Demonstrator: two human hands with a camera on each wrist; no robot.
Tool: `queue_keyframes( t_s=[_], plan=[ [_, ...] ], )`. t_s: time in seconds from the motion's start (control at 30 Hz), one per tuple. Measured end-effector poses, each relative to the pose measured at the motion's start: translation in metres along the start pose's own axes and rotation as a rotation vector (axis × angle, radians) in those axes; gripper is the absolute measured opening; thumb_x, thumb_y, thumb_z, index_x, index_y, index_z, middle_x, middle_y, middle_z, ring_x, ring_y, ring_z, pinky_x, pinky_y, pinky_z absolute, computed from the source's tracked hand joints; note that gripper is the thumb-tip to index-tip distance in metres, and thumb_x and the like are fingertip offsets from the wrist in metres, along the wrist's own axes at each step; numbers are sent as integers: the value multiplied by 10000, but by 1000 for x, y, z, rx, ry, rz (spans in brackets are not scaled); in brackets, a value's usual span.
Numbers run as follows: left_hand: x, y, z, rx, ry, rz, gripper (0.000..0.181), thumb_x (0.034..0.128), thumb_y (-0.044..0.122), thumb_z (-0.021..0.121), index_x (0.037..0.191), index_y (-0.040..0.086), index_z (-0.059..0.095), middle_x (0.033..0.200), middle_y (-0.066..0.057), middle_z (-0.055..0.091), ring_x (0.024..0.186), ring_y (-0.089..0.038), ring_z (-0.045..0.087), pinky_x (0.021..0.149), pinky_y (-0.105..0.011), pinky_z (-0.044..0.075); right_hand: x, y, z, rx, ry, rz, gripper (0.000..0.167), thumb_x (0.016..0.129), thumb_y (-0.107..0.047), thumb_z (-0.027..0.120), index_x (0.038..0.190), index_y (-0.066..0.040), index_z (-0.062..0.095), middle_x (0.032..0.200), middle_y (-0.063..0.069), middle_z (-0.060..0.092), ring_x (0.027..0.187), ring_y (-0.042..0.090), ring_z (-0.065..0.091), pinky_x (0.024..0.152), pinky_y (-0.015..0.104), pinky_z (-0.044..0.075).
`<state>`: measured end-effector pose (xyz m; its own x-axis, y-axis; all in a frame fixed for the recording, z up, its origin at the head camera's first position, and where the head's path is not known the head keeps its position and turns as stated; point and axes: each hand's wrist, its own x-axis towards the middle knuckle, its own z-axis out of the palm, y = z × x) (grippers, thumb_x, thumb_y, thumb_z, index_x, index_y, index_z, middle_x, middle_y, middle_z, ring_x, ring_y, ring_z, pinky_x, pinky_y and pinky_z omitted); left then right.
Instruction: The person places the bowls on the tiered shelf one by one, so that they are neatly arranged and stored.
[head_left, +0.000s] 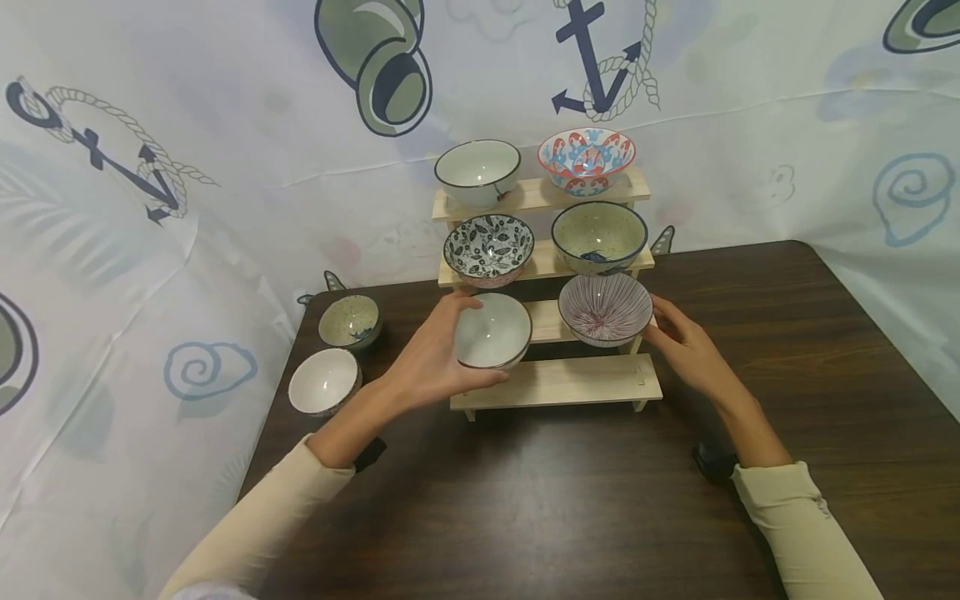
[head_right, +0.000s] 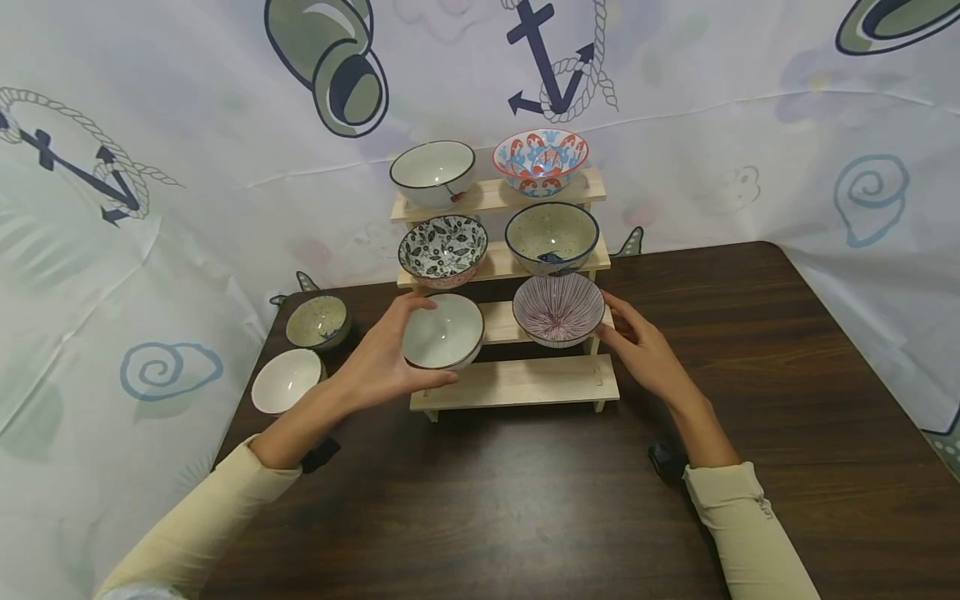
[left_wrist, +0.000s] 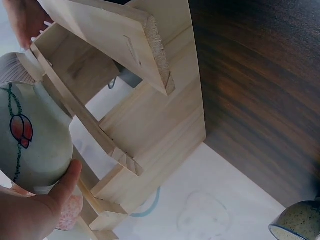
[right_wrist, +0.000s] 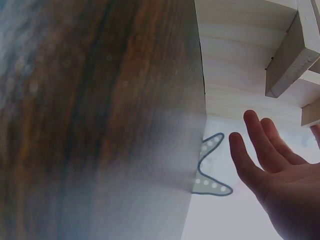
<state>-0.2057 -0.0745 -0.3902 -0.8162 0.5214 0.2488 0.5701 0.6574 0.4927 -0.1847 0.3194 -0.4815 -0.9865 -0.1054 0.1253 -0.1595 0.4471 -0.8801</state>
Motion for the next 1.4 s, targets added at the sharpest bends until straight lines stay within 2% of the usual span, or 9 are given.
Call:
queue_keyframes(
  t_s=[0.23, 0.47, 0.73, 0.87, 1.03, 1.4],
  plan=[
    [5, -2, 3, 3, -1, -13, 1009, 688, 606, 886, 1443, 124, 423, 1482, -85, 483, 1290, -233, 542, 1053, -445, 515, 0, 0, 2, 1, 5, -2, 607, 1084, -366, 525, 1636, -235, 310, 1576, 201, 459, 1417, 442, 481, 1128, 666, 383],
    [8, -2, 6, -4, -5, -34, 1002, 695, 613, 878, 1439, 120, 421, 1500, -109, 480, 1324, -253, 538, 1076, -455, 504, -1, 0, 3, -20, 8, 20, 594, 1081, -397, 522, 1627, -275, 324, 1543, 179, 492, 1373, 416, 521, 1106, 644, 406],
    [11, -2, 6, -14, -13, -56, 1002, 701, 635, 864, 1443, 137, 411, 1426, -112, 520, 1264, -239, 566, 1021, -449, 535, -1, -1, 4, -25, 10, 16, 594, 1084, -391, 515, 1630, -261, 321, 1549, 194, 489, 1376, 427, 516, 1102, 656, 407],
    [13, -3, 6, -24, 5, -55, 983, 701, 633, 865, 1421, 139, 416, 1396, -116, 531, 1242, -250, 579, 1000, -456, 545, -1, -2, 3, -26, 9, 7, 605, 1083, -383, 521, 1634, -244, 314, 1543, 203, 492, 1365, 432, 517, 1095, 658, 404],
    [15, -5, 10, -48, 39, -43, 954, 702, 612, 879, 1387, 141, 410, 1450, -96, 464, 1245, -265, 571, 997, -457, 546, -1, -2, 2, -24, 12, 19, 606, 1081, -389, 523, 1634, -260, 312, 1551, 197, 482, 1382, 431, 505, 1103, 665, 399],
    [17, -9, 21, -135, 77, -82, 928, 713, 603, 884, 1362, 169, 383, 1497, -58, 392, 1291, -240, 512, 1017, -447, 528, -1, -2, 1, -21, 7, 36, 606, 1080, -403, 518, 1634, -279, 307, 1581, 194, 450, 1412, 441, 480, 1118, 673, 386]
  ],
)
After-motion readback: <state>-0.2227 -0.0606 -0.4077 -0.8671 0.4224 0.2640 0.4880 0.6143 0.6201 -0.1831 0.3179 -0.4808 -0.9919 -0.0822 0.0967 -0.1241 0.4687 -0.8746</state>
